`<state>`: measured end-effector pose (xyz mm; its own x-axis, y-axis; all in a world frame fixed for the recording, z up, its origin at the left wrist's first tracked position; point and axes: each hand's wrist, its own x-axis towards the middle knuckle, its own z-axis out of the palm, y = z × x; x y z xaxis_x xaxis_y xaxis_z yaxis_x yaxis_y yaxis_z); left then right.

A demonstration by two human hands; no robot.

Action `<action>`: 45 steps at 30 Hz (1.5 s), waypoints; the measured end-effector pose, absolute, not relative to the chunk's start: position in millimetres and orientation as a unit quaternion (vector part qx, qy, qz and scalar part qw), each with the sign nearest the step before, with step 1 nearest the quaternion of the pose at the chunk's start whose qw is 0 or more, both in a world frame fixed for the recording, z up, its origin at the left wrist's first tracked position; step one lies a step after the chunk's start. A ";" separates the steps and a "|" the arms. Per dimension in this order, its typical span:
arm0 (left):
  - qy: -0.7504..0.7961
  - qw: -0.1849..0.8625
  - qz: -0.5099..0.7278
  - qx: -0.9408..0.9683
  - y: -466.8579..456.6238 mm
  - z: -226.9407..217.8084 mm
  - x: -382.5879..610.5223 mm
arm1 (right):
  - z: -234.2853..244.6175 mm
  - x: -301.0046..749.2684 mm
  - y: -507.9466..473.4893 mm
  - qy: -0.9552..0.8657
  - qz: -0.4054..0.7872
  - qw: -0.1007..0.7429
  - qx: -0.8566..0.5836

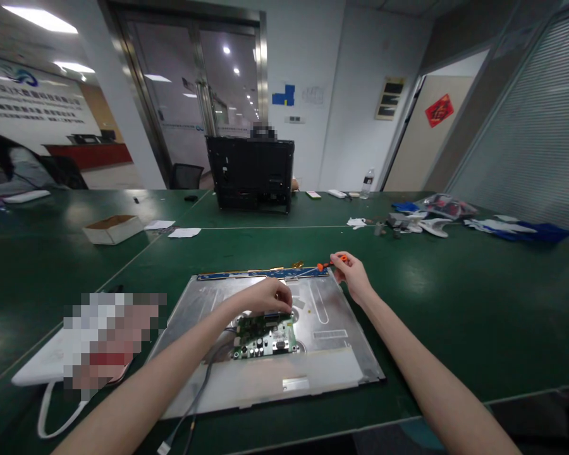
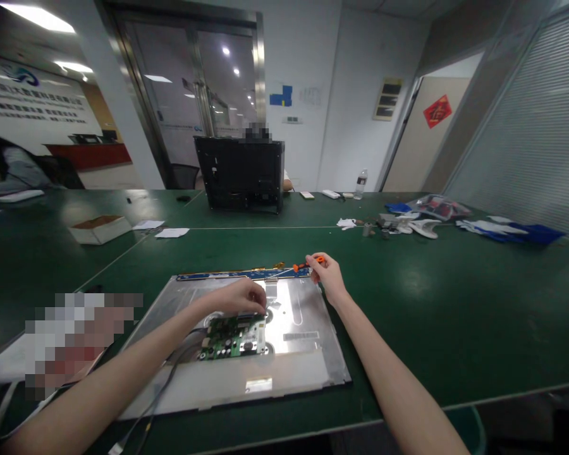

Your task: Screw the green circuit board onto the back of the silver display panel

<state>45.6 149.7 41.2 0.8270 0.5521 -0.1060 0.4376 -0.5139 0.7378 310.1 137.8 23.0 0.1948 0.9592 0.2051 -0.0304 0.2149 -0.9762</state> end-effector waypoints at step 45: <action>0.242 0.434 0.121 0.859 152.8 16.4 39.2 | 51.0 259.3 110.7 -0.528 0.350 0.637 -0.439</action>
<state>39.2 152.8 16.4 0.8539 0.5205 -0.0012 0.3100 -0.5068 0.8044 259.3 110.7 51.0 0.1965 0.9101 0.3648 0.0176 0.3687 -0.9294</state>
